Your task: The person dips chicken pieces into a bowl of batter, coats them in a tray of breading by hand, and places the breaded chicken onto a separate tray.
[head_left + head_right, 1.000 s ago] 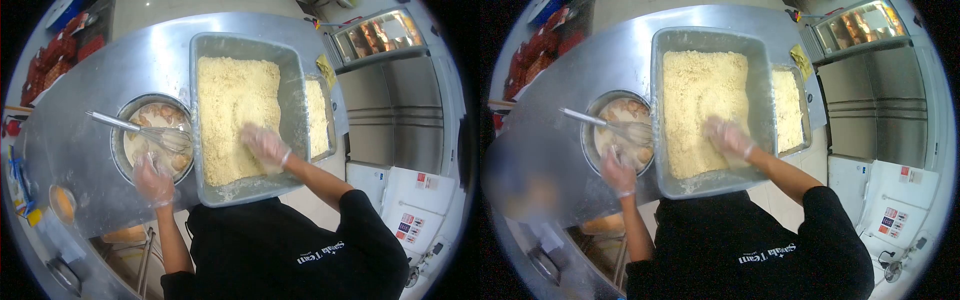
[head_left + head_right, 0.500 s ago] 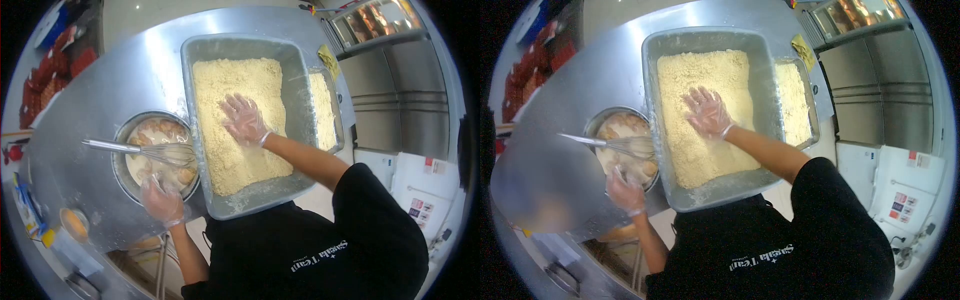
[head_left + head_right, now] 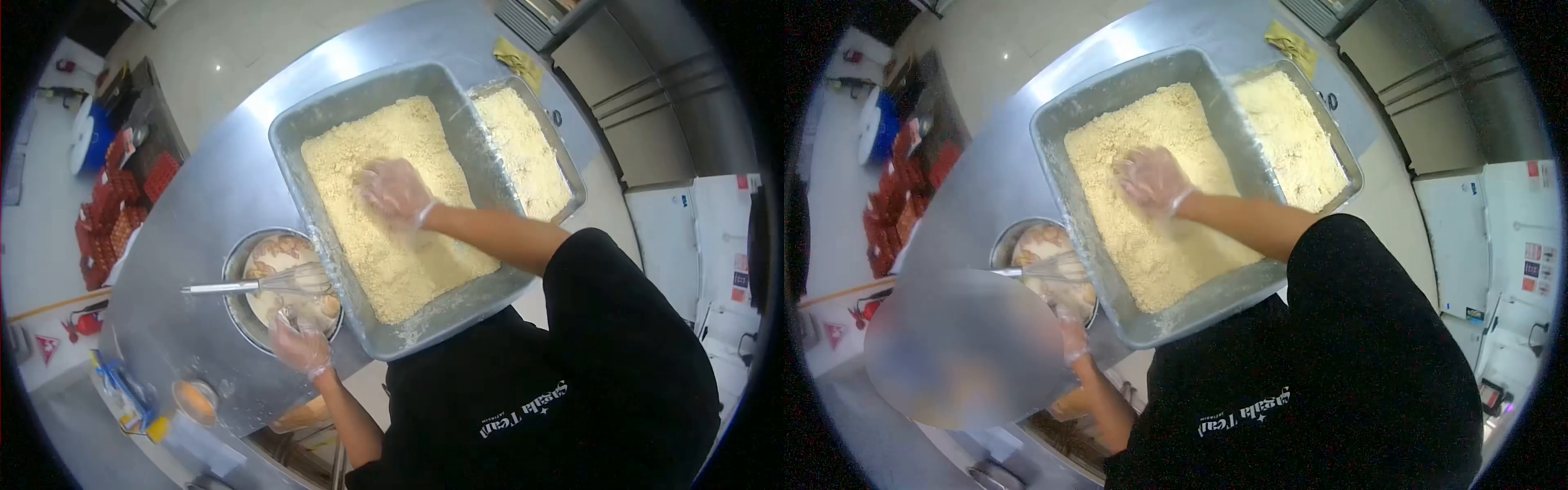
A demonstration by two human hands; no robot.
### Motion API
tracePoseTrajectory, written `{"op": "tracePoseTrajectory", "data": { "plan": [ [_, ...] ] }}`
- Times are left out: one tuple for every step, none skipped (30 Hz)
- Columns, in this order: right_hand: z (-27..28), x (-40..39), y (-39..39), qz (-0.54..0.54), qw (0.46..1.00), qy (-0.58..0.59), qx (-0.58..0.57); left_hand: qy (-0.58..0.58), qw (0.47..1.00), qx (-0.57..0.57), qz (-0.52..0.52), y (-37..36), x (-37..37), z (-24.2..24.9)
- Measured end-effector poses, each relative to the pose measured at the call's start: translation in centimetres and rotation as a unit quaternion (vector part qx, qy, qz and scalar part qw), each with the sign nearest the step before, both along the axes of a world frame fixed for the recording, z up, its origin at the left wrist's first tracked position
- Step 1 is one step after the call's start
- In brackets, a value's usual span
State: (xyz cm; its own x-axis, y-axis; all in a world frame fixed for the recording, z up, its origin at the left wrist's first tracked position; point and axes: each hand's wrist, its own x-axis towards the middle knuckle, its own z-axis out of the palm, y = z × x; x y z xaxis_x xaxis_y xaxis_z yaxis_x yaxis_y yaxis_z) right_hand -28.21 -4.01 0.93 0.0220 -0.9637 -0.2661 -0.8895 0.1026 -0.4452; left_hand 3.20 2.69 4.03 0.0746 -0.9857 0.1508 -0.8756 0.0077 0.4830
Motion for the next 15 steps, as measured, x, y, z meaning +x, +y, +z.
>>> {"op": "tracePoseTrajectory", "data": {
  "plan": [
    [-3.4,1.5,3.0,-0.051,0.972,0.171,-0.151,0.006,1.000,-0.004,-0.009,-1.0,-0.4,0.0],
    [-3.4,1.1,2.7,-0.044,0.978,0.161,-0.129,0.013,1.000,-0.001,-0.011,-0.9,-0.3,0.0],
    [-3.5,0.7,2.6,-0.035,0.983,0.149,-0.104,0.018,1.000,0.006,-0.010,0.0,-0.1,-0.1],
    [-3.7,1.2,3.1,-0.037,0.988,0.131,-0.079,0.001,1.000,0.004,-0.020,0.7,1.0,-0.2],
    [-3.4,1.2,3.0,-0.043,0.987,0.131,-0.081,-0.006,1.000,-0.010,-0.027,0.5,1.2,-0.9],
    [-3.0,0.7,2.7,-0.045,0.986,0.135,-0.086,-0.007,0.999,-0.027,-0.030,0.0,0.8,-1.6],
    [-2.8,0.9,3.1,-0.047,0.987,0.133,-0.083,0.002,0.999,-0.029,-0.032,0.0,1.1,-1.8],
    [0.1,0.6,3.2,-0.092,0.992,0.076,0.033,0.012,0.999,-0.030,-0.034,0.0,1.2,-2.0],
    [5.5,-0.1,3.0,-0.134,0.980,0.016,0.146,0.022,0.999,-0.031,-0.035,0.0,1.3,-2.2],
    [8.5,-0.9,2.8,-0.173,0.950,-0.048,0.256,0.023,0.998,-0.031,-0.043,-0.1,1.7,-2.6],
    [6.9,-2.4,2.6,-0.168,0.943,-0.057,0.282,0.023,0.998,-0.031,-0.051,-0.3,2.1,-3.1],
    [3.7,-4.2,2.5,-0.162,0.935,-0.067,0.309,0.022,0.998,-0.030,-0.058,-0.3,2.5,-3.2],
    [3.0,-4.6,3.2,-0.152,0.944,-0.068,0.285,0.037,0.997,-0.023,-0.064,-0.3,2.6,-3.1],
    [2.3,-5.0,4.0,-0.141,0.953,-0.068,0.260,0.051,0.996,-0.017,-0.068,-0.4,2.5,-2.9],
    [3.4,-5.2,4.7,-0.124,0.974,-0.054,0.179,0.069,0.995,-0.011,-0.069,-0.5,2.2,-2.8]
  ]
}}
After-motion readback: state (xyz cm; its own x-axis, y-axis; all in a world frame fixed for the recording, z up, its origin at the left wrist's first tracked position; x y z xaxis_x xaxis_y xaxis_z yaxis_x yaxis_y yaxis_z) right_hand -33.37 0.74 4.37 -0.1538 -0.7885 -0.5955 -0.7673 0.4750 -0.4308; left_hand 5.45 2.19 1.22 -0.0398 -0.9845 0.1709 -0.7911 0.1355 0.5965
